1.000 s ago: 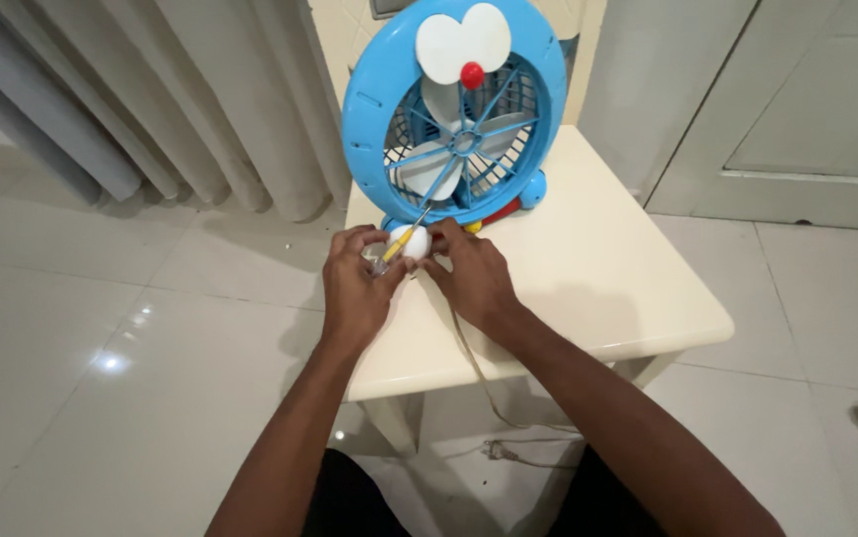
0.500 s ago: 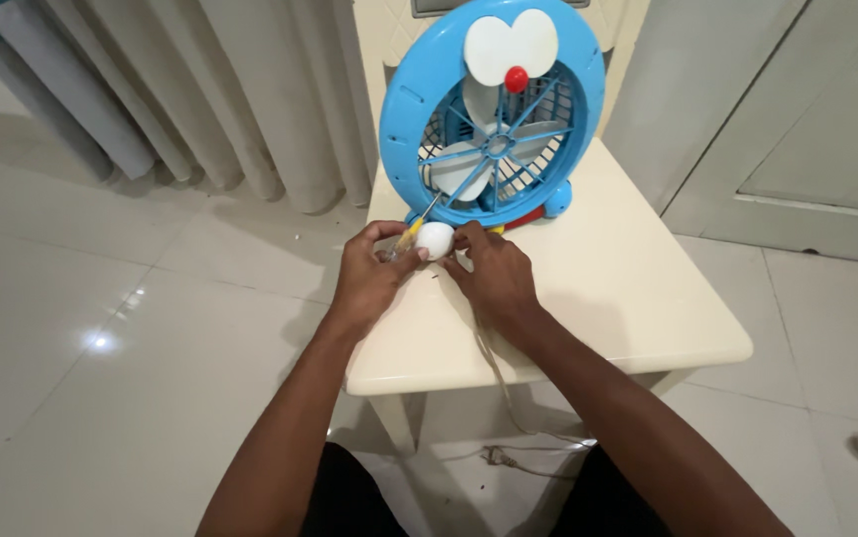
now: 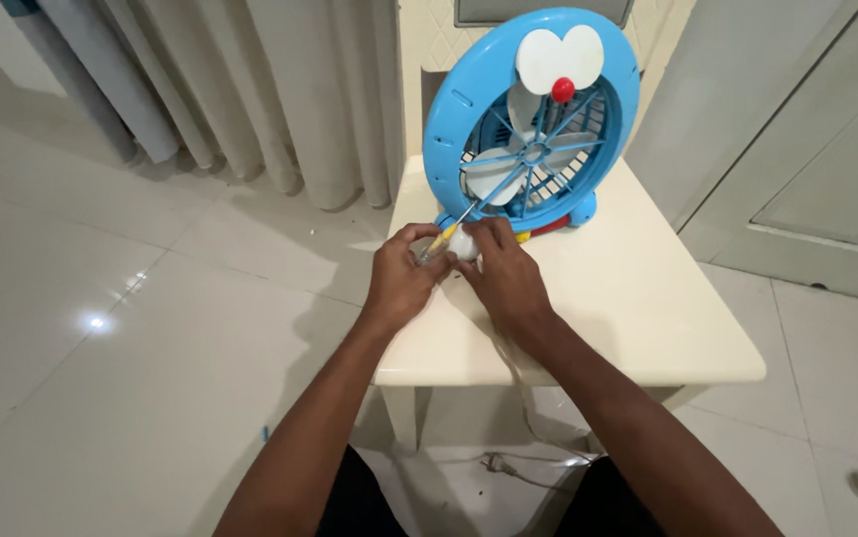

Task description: The person assembles a small blue cartoon-themed fan by attaching the front grille, inserting the fan blade, and securing the rear cover using a screwdriver. They also attach white spherical feet to the base of the fan.

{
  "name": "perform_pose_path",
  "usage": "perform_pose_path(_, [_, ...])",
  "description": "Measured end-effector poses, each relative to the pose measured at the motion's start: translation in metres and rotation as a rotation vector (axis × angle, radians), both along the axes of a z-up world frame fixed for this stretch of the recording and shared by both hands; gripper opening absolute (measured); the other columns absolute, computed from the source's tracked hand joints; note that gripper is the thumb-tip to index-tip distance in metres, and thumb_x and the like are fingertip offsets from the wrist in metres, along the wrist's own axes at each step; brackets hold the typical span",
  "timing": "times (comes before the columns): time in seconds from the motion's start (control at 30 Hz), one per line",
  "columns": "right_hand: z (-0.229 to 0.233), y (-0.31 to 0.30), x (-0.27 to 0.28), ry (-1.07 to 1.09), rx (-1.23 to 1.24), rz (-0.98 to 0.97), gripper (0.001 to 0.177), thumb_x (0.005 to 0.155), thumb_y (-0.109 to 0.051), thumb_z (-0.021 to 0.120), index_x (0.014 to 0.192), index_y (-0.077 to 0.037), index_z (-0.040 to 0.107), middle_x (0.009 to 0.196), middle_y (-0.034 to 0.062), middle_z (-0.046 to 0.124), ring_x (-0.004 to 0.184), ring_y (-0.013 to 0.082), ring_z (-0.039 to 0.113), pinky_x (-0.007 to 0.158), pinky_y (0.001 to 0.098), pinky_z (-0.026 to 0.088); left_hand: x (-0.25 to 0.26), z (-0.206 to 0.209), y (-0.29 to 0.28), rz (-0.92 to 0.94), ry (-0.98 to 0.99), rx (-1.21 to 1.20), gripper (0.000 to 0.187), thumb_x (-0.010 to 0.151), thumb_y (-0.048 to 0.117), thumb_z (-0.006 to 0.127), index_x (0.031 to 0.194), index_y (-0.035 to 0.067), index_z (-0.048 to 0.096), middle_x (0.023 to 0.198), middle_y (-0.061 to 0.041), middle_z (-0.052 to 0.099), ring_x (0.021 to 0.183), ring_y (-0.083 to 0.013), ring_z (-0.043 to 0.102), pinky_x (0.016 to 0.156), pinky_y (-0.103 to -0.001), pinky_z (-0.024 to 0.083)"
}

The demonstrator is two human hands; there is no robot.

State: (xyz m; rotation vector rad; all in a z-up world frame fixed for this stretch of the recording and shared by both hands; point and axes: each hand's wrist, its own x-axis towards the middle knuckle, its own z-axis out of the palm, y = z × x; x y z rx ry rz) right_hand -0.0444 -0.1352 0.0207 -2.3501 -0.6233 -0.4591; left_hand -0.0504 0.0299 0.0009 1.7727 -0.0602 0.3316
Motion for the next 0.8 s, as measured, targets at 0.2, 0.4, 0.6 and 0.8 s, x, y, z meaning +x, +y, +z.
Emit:
perform_pose_path(0.2, [-0.017,-0.010,0.012,-0.123,0.080,0.111,0.031,0.096,-0.016,0.072,0.123,-0.005,0.060,0.126,0.0098,0.062,0.115,0.0333,0.064,0.093,0.0427,0.054,-0.001,0.011,-0.005,0.046,-0.052,0.105,0.039,0.079,0.016,0.085,0.110,0.000,0.067,0.088,-0.010,0.070,0.066,-0.0116,0.066,0.056,-0.029,0.053])
perform_pose_path(0.4, [-0.012,-0.007,0.011,-0.260,0.152,0.014,0.045,0.084,-0.019,0.085,0.118,-0.005,0.060,0.127,0.0154,0.057,0.113,0.0328,0.065,0.092,0.0393,0.056,0.004,0.010,-0.003,0.080,-0.051,0.165,0.039,0.081,0.023,0.086,0.102,-0.002,0.066,0.094,-0.012,0.075,0.081,-0.0135,0.074,0.071,-0.031,0.059])
perform_pose_path(0.6, [0.001,-0.011,0.012,0.068,0.182,-0.042,0.065,0.078,-0.017,0.087,0.132,-0.003,0.054,0.132,0.0136,0.058,0.095,0.0258,0.071,0.079,0.0367,0.060,0.005,0.010,-0.004,0.059,-0.003,0.080,0.038,0.082,0.019,0.082,0.110,-0.001,0.066,0.095,-0.014,0.077,0.076,-0.0171,0.073,0.070,-0.033,0.058])
perform_pose_path(0.8, [-0.010,-0.015,0.024,0.008,0.233,-0.005,0.057,0.080,-0.015,0.086,0.128,-0.002,0.058,0.130,0.0141,0.063,0.098,0.0249,0.073,0.079,0.0347,0.062,0.009,0.007,-0.007,0.114,-0.090,0.078,0.032,0.086,0.018,0.080,0.108,-0.003,0.068,0.096,-0.014,0.077,0.080,-0.0175,0.075,0.070,-0.032,0.059])
